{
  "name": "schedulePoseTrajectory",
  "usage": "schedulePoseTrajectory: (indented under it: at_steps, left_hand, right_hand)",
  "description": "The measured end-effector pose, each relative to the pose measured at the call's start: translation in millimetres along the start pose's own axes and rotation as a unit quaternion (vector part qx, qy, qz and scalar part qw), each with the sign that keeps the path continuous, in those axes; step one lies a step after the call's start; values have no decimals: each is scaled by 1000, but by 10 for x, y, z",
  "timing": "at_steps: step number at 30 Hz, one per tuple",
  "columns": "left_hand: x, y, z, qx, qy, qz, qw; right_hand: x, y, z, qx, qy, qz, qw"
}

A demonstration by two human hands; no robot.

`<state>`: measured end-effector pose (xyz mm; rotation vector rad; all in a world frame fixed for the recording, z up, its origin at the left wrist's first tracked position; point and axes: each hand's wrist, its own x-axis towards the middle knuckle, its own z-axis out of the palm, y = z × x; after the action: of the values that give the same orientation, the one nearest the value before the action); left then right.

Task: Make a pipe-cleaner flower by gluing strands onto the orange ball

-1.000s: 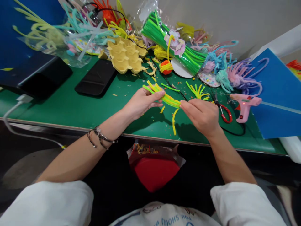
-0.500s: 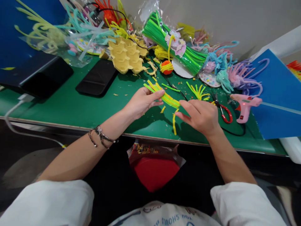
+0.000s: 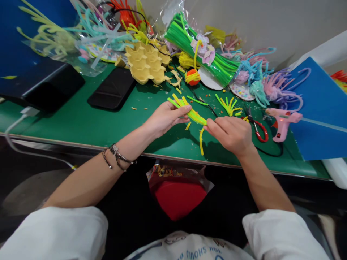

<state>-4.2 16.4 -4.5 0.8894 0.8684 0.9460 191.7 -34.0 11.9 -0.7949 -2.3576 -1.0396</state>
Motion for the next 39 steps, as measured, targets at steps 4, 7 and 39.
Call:
schedulePoseTrajectory:
  at_steps: [4,7,39]
  left_hand:
    - [-7,8,4,0,2,2,1000]
    - [-16,8,3,-6,-4,19,1000]
    - [-30,15,6,17,-8,61,998]
  right_hand:
    - [3,-12,15,39,25,42,998]
    - [-2,-29,33,85,30,83,992]
    - [21,-79,8,255,31,239,937]
